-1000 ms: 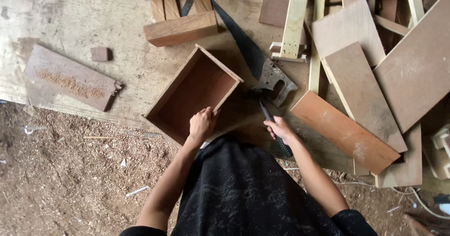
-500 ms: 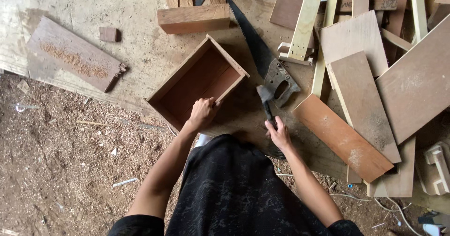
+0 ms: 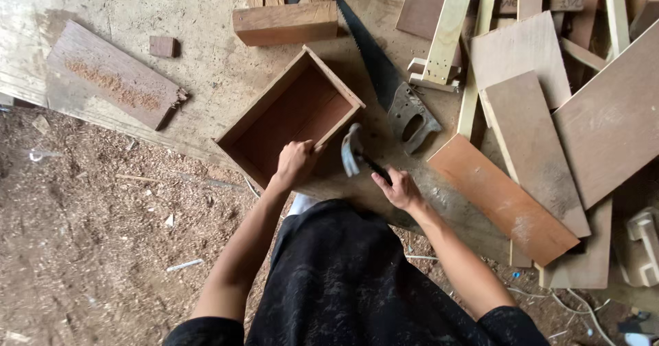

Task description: The person assembles a small wooden box by positioning panels and hammering nails into place. They repeatedly reposition the box, insert nails, and strike them with a hammer to secure the sides and bottom.

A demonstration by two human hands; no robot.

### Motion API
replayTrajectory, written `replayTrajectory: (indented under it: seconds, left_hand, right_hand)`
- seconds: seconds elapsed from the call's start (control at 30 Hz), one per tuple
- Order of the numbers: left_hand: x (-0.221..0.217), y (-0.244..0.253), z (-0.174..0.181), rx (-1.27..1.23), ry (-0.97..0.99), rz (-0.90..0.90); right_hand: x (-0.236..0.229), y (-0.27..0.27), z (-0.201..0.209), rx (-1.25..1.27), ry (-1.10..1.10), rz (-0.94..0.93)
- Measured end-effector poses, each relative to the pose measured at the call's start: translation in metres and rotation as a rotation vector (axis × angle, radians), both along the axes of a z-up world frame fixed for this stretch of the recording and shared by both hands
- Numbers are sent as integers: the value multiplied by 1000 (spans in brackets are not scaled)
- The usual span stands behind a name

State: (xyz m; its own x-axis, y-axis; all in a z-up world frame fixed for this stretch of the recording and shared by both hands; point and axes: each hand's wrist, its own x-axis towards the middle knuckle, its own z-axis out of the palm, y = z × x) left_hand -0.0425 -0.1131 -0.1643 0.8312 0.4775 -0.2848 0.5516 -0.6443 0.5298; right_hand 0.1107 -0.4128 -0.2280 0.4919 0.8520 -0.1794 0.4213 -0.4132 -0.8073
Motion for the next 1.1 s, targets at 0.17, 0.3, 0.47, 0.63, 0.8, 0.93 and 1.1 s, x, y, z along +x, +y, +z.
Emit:
replayTrajectory:
  seconds: [0.17, 0.3, 0.47, 0.63, 0.8, 0.93, 1.1]
  left_hand:
    - [-37, -14, -6, 253, -24, 139]
    - [-42, 12, 20, 873, 344, -161]
    - [-39, 89, 136, 451, 250, 245]
    - [21, 142, 211, 447, 483, -26]
    - [76, 150, 226, 571, 530, -257]
    - [111, 111, 222, 690, 402, -405]
    - [142, 34, 217, 806, 176, -540]
  right_hand:
    - [21, 14, 10, 132, 45, -201]
    - [45, 41, 42, 231, -111, -353]
    - [58, 64, 83, 239, -47, -365]
    - [49, 61, 85, 173, 253, -360]
    - [44, 76, 79, 233, 140, -213]
    - [56, 100, 83, 307, 266, -297]
    - [81, 116, 87, 445, 295, -164]
